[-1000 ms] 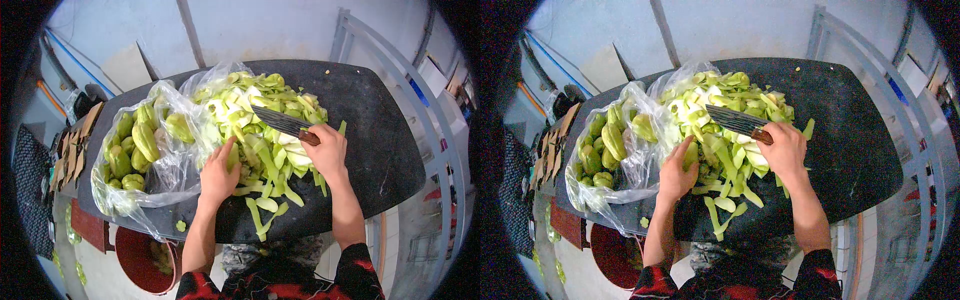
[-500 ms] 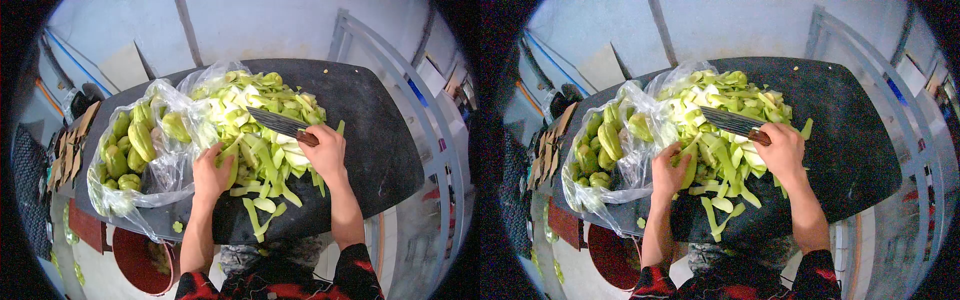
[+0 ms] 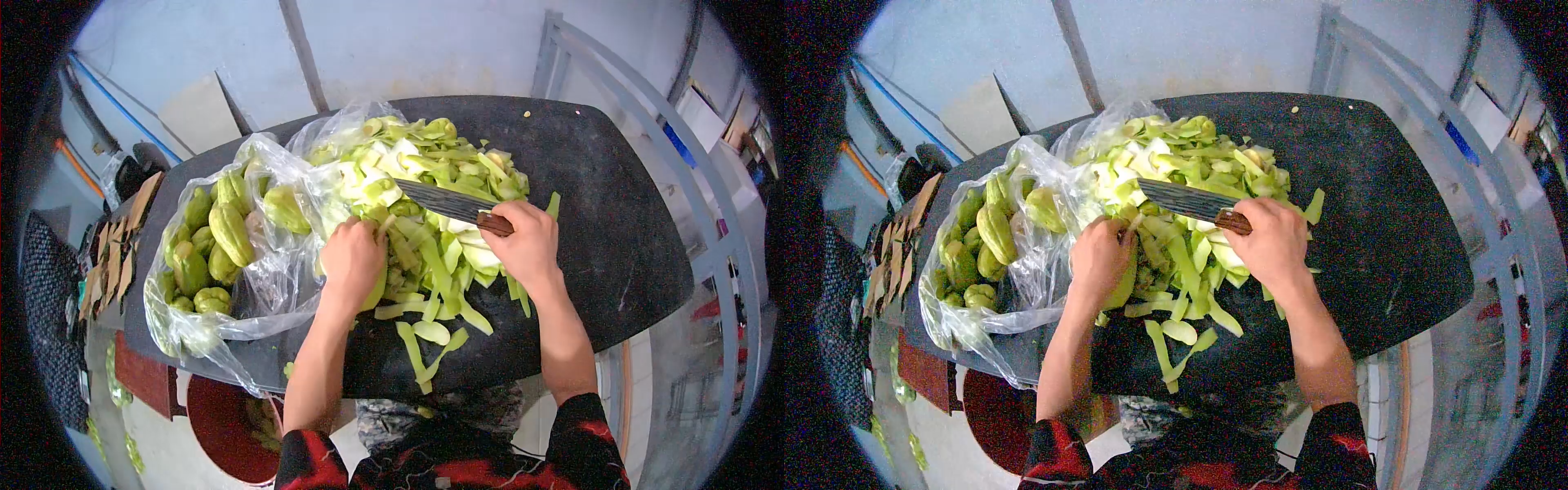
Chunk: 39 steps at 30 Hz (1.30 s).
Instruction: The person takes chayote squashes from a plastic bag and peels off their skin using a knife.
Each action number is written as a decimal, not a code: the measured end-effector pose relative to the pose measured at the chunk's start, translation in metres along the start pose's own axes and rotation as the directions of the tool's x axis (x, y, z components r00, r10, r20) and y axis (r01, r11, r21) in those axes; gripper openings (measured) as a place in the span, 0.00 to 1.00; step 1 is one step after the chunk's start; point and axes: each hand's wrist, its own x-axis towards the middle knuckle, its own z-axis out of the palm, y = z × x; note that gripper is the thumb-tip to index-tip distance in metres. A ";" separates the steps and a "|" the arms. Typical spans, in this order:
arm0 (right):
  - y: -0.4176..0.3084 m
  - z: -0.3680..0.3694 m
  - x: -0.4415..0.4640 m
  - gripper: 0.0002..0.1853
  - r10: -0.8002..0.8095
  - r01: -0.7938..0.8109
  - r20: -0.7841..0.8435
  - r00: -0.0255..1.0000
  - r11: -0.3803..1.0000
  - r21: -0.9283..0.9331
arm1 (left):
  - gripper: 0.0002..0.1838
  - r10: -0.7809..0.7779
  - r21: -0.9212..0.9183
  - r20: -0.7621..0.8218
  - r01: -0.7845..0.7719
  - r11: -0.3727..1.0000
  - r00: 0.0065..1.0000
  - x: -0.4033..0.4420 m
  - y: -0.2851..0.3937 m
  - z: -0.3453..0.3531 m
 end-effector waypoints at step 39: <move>-0.027 -0.013 0.000 0.14 0.037 -0.035 -0.011 0.999 0.988 0.148 | 0.23 -0.173 -0.730 0.526 0.338 -0.594 0.832 0.019 -0.006 -0.027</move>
